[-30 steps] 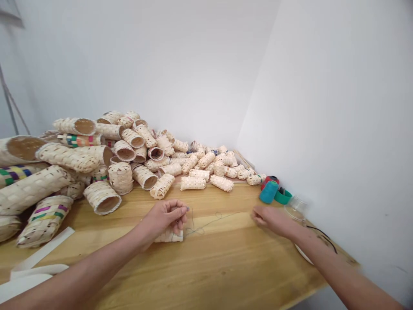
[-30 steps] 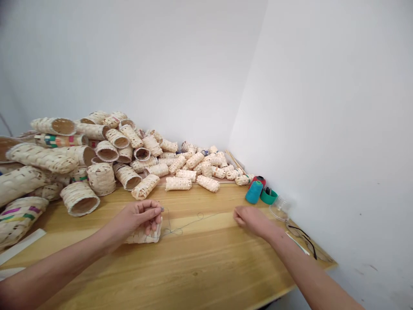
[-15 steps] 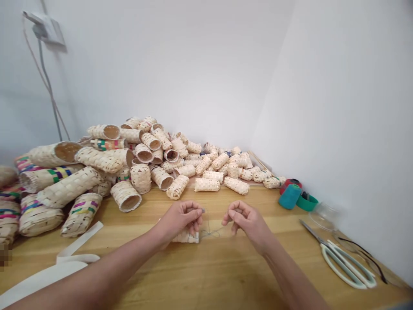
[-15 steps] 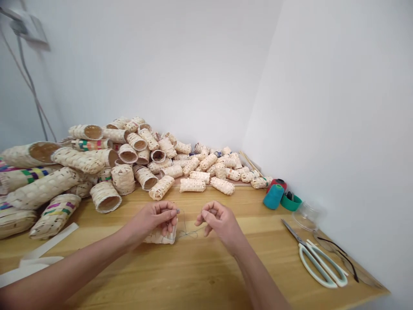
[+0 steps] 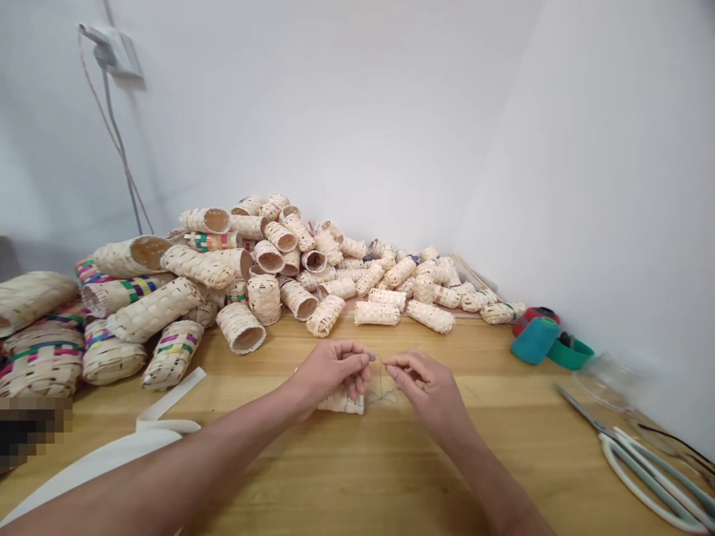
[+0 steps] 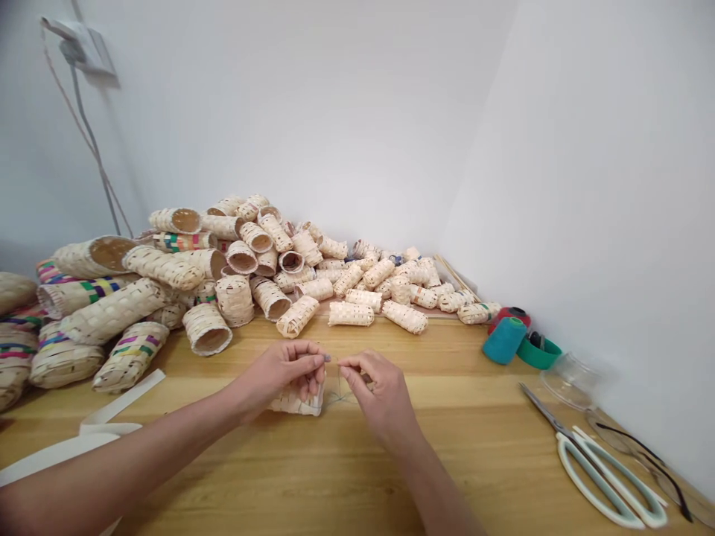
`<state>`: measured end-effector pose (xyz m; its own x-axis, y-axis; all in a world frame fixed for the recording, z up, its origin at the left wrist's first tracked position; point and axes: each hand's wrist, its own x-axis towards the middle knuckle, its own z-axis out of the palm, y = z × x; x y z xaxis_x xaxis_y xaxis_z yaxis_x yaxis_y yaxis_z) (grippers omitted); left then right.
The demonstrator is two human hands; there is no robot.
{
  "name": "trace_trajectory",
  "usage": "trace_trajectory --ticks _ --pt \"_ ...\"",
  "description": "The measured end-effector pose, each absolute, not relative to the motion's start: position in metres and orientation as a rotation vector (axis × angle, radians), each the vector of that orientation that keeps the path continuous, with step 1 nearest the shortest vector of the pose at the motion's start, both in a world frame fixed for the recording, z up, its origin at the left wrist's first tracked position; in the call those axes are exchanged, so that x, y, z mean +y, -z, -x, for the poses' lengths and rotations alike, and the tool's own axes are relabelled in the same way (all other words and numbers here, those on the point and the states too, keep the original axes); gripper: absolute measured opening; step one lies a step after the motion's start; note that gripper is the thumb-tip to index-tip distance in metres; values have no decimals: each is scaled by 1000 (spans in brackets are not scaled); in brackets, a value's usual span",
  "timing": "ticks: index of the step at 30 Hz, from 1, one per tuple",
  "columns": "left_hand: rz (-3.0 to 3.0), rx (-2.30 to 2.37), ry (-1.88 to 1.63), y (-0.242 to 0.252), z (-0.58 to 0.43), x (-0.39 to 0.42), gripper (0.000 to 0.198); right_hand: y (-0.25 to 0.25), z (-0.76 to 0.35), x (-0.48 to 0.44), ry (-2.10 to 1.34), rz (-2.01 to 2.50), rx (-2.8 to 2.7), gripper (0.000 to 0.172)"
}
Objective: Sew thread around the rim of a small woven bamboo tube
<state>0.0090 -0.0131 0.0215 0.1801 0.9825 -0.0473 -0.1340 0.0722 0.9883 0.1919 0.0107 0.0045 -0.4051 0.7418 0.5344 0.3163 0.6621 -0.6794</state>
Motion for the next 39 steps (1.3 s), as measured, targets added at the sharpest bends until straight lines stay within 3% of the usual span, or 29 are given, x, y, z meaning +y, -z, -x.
trace_trajectory --ticks 28,39 --pt "-1192 1006 -1053 -22 -8 -13 38 -4 -189 13 -496 794 -2072 14" --pt "-1206 1023 -1068 -23 -10 -14 35 -3 -186 11 -1062 927 -1848 23"
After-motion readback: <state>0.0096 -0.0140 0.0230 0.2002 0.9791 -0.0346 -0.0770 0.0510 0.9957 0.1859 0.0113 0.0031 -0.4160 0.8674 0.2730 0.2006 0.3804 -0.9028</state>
